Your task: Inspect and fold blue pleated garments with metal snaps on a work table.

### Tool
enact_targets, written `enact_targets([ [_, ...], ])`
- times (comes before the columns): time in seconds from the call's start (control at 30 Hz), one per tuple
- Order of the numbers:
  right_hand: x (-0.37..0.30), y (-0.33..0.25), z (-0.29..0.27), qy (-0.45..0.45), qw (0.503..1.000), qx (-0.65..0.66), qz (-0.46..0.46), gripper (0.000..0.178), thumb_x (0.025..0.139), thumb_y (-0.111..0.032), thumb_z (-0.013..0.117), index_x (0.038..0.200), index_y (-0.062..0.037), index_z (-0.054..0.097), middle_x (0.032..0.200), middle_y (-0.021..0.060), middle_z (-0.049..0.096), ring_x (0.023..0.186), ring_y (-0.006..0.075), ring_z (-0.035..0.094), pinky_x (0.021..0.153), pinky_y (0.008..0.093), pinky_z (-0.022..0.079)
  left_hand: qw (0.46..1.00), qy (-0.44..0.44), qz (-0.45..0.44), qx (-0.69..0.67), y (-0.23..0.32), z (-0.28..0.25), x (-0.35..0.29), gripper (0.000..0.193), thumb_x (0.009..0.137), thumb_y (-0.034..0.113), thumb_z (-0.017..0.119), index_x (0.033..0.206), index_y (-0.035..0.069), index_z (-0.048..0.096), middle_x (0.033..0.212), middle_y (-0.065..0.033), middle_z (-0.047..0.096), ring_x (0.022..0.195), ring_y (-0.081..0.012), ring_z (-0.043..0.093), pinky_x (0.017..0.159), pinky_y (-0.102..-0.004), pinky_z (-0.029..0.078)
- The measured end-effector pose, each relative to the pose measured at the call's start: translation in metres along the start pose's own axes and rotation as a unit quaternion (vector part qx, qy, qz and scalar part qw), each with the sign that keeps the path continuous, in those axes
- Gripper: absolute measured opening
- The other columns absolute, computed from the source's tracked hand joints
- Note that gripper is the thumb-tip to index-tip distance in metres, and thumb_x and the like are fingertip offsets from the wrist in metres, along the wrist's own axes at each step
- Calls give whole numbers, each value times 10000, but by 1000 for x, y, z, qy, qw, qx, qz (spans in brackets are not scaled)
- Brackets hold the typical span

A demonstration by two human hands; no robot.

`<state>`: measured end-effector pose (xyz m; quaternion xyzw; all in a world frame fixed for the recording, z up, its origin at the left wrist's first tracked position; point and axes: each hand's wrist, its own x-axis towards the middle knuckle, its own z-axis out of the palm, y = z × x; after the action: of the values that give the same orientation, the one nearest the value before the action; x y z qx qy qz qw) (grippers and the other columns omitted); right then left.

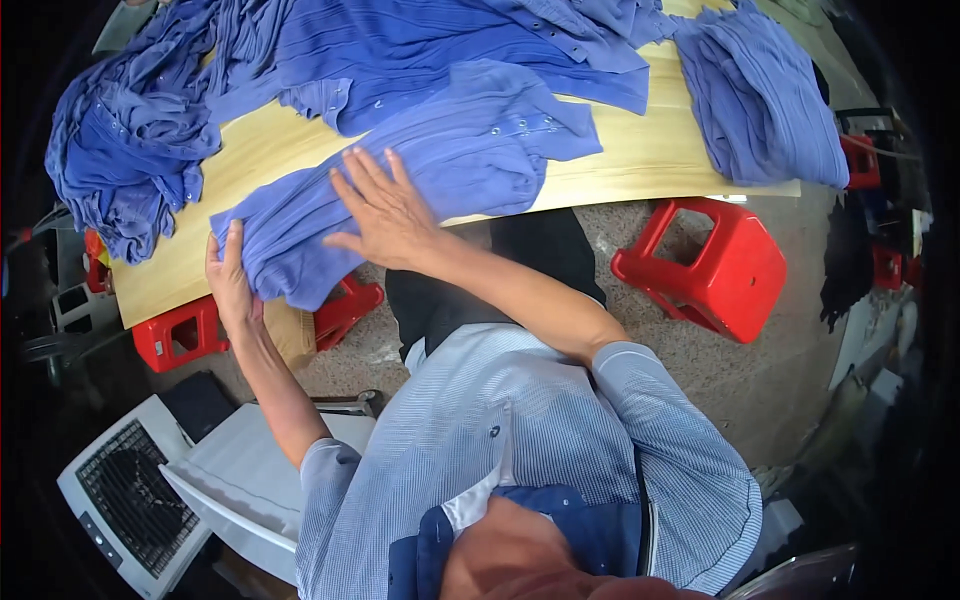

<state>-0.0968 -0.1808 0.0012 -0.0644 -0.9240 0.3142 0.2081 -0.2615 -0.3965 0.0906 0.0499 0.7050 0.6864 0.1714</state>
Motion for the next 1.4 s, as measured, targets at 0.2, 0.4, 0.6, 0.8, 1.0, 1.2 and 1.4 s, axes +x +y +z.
enact_targets([
  [0.2, 15, -20, -58, -28, 884, 459, 88, 1027, 1101, -695, 542, 1712, 93, 297, 1765, 326, 342, 1690, 410, 265, 1369, 503, 190, 998, -50, 38, -12, 70, 63, -31, 395, 1104, 207, 736, 1433, 10, 642, 1295, -120, 762, 1120, -200, 757, 996, -370, 617],
  [0.4, -2, 19, -158, 95, 640, 754, 112, 776, 1162, -515, 575, 1671, 51, 420, 1647, 195, 531, 1532, 229, 484, 1281, 361, 361, 965, -242, 8, 99, 74, 231, -59, 325, 1062, 303, 790, 1233, 48, 682, 1073, -52, 730, 932, -130, 720, 828, -301, 612],
  [0.6, -60, 135, -173, 283, 863, 299, 291, 700, 1076, -380, 738, 1525, 130, 571, 1447, 240, 672, 1382, 292, 619, 1153, 390, 493, 905, -346, -28, 248, -23, 323, -54, 520, 1137, 504, 614, 1377, 44, 629, 1267, -118, 672, 1078, -207, 761, 728, -312, 612],
  [0.8, -62, 118, -161, 225, 958, -69, 163, 655, 960, -380, 840, 1522, -93, 667, 1611, 295, 526, 1455, 471, 527, 1172, 587, 447, 910, -147, 274, 276, -29, 276, -65, 429, 1032, 165, 799, 1390, -11, 641, 1369, -189, 666, 1221, -306, 716, 913, -397, 608],
  [1.0, -60, 143, -152, 135, 954, -230, 141, 647, 962, -565, 775, 1491, -197, 724, 1690, 218, 487, 1597, 459, 377, 1226, 819, 247, 855, -51, 282, 432, -74, 213, -25, 671, 989, 285, 844, 1531, -1, 570, 1421, -293, 670, 1370, -442, 611, 1158, -476, 481],
  [1.2, -57, 174, -180, 62, 974, -216, 15, 760, 938, -673, 749, 1564, -251, 656, 1738, 203, 425, 1648, 411, 327, 1272, 772, 227, 949, -191, 111, 226, -57, 204, 0, 786, 883, 189, 942, 1537, 22, 538, 1271, -225, 691, 1155, -302, 694, 1020, -408, 568],
  [1.4, -49, 195, -215, 28, 954, -290, -68, 683, 974, -618, 728, 1556, -267, 658, 1749, 154, 427, 1644, 393, 338, 1286, 718, 256, 924, -324, -6, 201, -39, 207, 0, 775, 860, 189, 970, 1506, 1, 586, 1303, -158, 692, 1176, -232, 682, 1028, -363, 551],
])
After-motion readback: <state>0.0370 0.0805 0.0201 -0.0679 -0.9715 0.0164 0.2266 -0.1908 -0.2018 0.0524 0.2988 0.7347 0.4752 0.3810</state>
